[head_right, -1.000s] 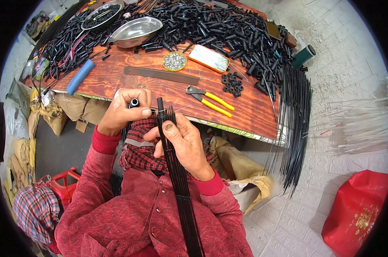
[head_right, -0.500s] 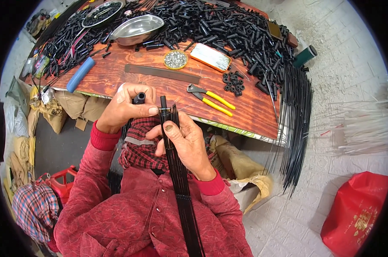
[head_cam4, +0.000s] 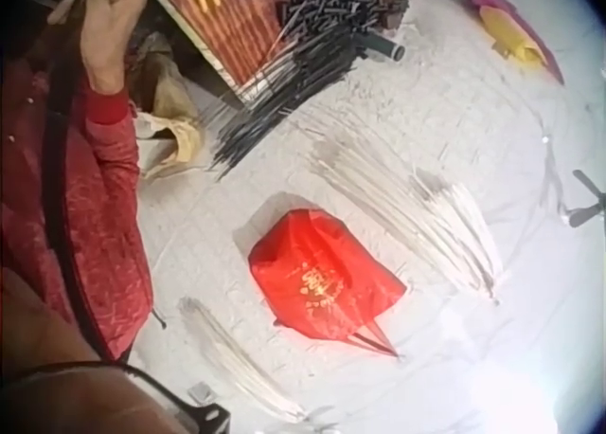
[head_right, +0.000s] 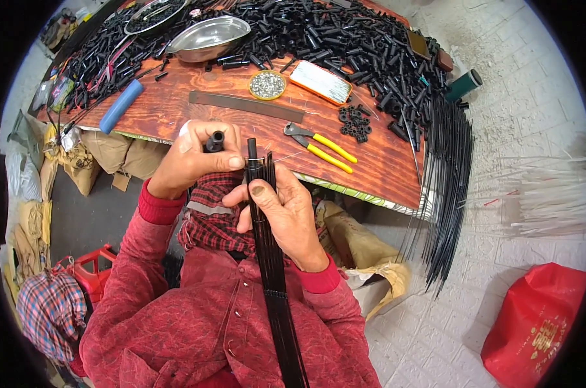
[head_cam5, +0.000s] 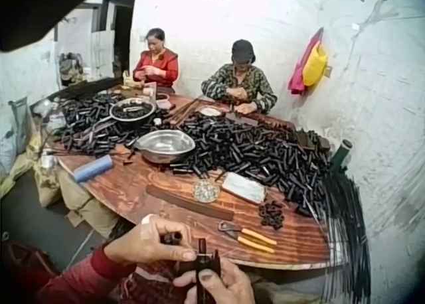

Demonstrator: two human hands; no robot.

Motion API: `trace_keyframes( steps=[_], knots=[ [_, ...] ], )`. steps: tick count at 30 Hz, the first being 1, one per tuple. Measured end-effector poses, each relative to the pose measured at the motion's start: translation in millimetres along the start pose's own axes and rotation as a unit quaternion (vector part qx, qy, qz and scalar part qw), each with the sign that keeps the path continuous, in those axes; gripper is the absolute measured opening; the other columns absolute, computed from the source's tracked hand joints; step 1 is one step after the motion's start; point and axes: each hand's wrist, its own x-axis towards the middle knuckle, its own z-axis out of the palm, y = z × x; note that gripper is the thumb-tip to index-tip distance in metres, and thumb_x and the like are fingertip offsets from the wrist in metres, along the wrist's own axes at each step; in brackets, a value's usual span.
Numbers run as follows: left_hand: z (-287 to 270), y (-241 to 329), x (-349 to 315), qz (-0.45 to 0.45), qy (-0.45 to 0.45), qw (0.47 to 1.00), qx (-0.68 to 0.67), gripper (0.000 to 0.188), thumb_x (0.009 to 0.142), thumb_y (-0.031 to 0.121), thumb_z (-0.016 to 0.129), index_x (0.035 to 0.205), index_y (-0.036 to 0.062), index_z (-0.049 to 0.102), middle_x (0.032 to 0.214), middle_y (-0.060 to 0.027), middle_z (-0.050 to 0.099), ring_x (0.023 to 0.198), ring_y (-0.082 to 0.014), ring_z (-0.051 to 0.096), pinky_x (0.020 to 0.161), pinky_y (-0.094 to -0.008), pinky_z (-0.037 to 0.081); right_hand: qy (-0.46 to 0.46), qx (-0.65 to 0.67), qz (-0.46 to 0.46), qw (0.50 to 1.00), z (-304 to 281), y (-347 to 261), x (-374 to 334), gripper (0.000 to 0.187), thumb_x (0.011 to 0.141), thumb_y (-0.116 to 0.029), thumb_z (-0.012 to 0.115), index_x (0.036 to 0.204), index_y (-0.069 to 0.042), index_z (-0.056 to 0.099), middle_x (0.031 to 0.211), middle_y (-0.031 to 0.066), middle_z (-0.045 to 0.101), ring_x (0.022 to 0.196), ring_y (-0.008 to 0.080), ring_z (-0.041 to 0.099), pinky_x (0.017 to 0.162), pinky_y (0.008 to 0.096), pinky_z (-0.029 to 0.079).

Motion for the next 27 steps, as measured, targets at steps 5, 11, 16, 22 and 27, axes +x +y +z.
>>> trace_keyframes(
  steps=[5,11,16,22,27],
  knots=[
    [1.6,-5.2,-3.4,-0.09,-0.021,0.989,-0.118,0.022,0.088,0.02,0.08,0.085,0.0036,0.065,0.085,0.0007,0.063,0.078,-0.0068,0.054,0.069,-0.0244,0.043,0.009,0.023,0.002,1.0,-2.0,3.7,2.1,0.039,0.107,-0.03,0.054,0.133,-0.002,0.053,0.093,0.018,0.072,0.058,0.0142,0.064,0.055,0.0233,0.052],
    [-8.8,-9.6,-6.1,-0.086,-0.025,0.981,-0.17,0.033,0.095,0.027,0.072,0.113,0.001,0.064,0.096,-0.0008,0.063,0.084,-0.009,0.056,0.075,-0.0254,0.047,0.017,0.033,0.007,0.999,-3.1,8.1,3.2,0.04,0.106,-0.03,0.055,0.134,-0.002,0.054,0.093,0.0183,0.072,0.057,0.0143,0.064,0.055,0.0233,0.051],
    [-17.5,-20.9,3.9,-0.075,0.027,0.89,-0.449,0.033,0.108,0.021,0.049,0.131,-0.0016,0.054,0.113,-0.0103,0.063,0.097,-0.0191,0.061,0.087,-0.0332,0.052,0.011,0.026,0.015,0.999,0.4,7.9,2.8,0.041,0.106,-0.03,0.056,0.135,-0.001,0.054,0.092,0.0183,0.072,0.057,0.0142,0.064,0.055,0.0231,0.051],
    [-6.4,-19.3,18.2,-0.038,-0.058,0.85,-0.522,0.031,0.111,0.028,0.038,0.132,0.0091,0.052,0.15,-0.0306,0.044,0.137,-0.0469,0.048,0.112,-0.0495,0.045,-0.006,0.029,0.038,0.999,3.7,11.4,8.0,0.041,0.106,-0.03,0.056,0.135,0.0,0.053,0.092,0.0178,0.072,0.057,0.0139,0.064,0.055,0.022,0.051],
    [1.5,-15.1,21.5,-0.034,-0.078,0.856,-0.509,0.029,0.111,0.029,0.037,0.13,0.0118,0.05,0.151,-0.0307,0.043,0.139,-0.0429,0.047,0.114,-0.0489,0.043,-0.009,0.031,0.046,0.998,2.9,13.5,10.0,0.042,0.106,-0.03,0.056,0.135,0.0,0.053,0.092,0.0175,0.072,0.057,0.0137,0.064,0.055,0.0218,0.051]
  ],
)
